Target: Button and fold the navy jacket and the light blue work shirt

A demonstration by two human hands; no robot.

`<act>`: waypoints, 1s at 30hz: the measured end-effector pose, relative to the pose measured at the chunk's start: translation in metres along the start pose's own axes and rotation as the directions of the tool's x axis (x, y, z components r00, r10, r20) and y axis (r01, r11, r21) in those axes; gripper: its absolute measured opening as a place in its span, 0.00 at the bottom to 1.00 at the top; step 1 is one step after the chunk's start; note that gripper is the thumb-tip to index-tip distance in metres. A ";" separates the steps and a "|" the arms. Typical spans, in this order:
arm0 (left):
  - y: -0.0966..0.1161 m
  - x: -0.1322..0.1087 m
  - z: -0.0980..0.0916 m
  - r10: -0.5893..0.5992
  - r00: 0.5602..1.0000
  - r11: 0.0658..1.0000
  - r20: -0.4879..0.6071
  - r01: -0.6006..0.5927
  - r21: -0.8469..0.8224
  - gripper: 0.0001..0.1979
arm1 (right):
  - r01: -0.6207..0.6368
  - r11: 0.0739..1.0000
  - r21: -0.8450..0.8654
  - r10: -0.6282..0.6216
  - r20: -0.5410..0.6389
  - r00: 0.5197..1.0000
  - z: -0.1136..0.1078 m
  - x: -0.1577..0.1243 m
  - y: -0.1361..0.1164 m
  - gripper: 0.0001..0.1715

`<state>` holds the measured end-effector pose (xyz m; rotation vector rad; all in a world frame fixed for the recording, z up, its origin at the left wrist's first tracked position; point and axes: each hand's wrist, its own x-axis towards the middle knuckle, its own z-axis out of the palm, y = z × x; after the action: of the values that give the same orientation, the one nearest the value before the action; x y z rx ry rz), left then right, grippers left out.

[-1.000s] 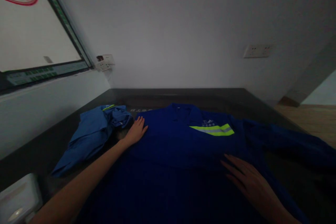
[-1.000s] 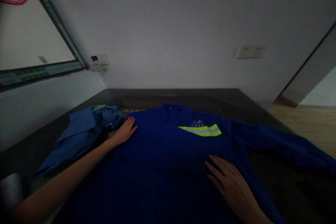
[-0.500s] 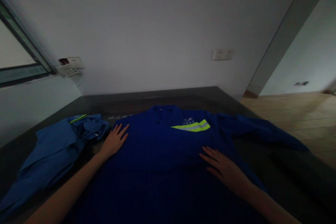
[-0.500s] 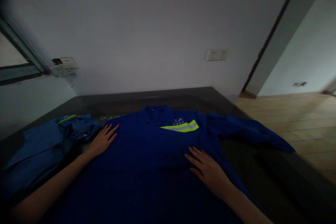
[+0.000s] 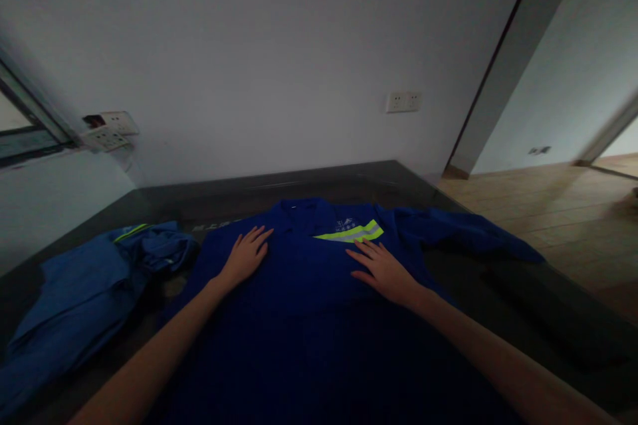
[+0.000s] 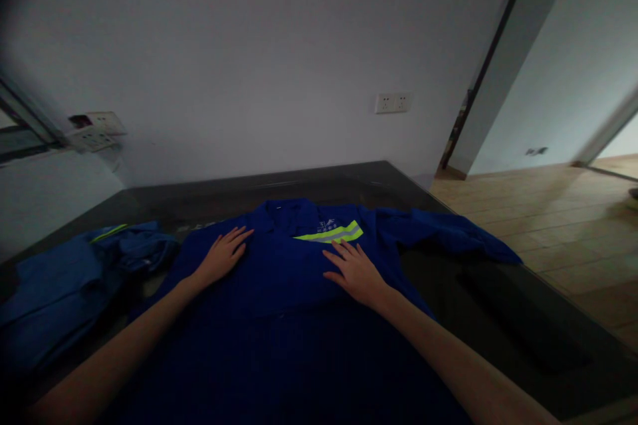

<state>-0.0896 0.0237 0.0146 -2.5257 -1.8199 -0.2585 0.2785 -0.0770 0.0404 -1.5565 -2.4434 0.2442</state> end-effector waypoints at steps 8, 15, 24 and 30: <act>0.003 -0.002 0.024 -0.010 0.999 0.999 0.046 0.009 0.037 0.25 | -0.037 0.999 0.030 0.036 0.049 0.998 0.026 0.004 0.026 0.34; 0.007 -0.004 0.015 -0.009 0.990 1.000 -0.138 0.009 -0.003 0.23 | -0.034 0.986 0.166 0.044 -0.059 0.997 0.027 0.000 0.026 0.34; 0.104 0.082 -0.007 0.142 0.979 0.967 -0.147 -0.169 -0.193 0.20 | -0.138 0.965 0.224 0.215 -0.370 0.904 -0.012 0.067 0.091 0.24; 0.175 0.148 0.027 0.069 0.998 0.977 0.010 -0.066 -0.201 0.24 | -0.270 0.944 0.190 0.315 -0.274 0.908 0.004 0.093 0.128 0.25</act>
<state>0.1241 0.1099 0.0234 -2.7241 -1.7935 -0.4422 0.3504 0.0611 0.0128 -1.7465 -1.9131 0.2154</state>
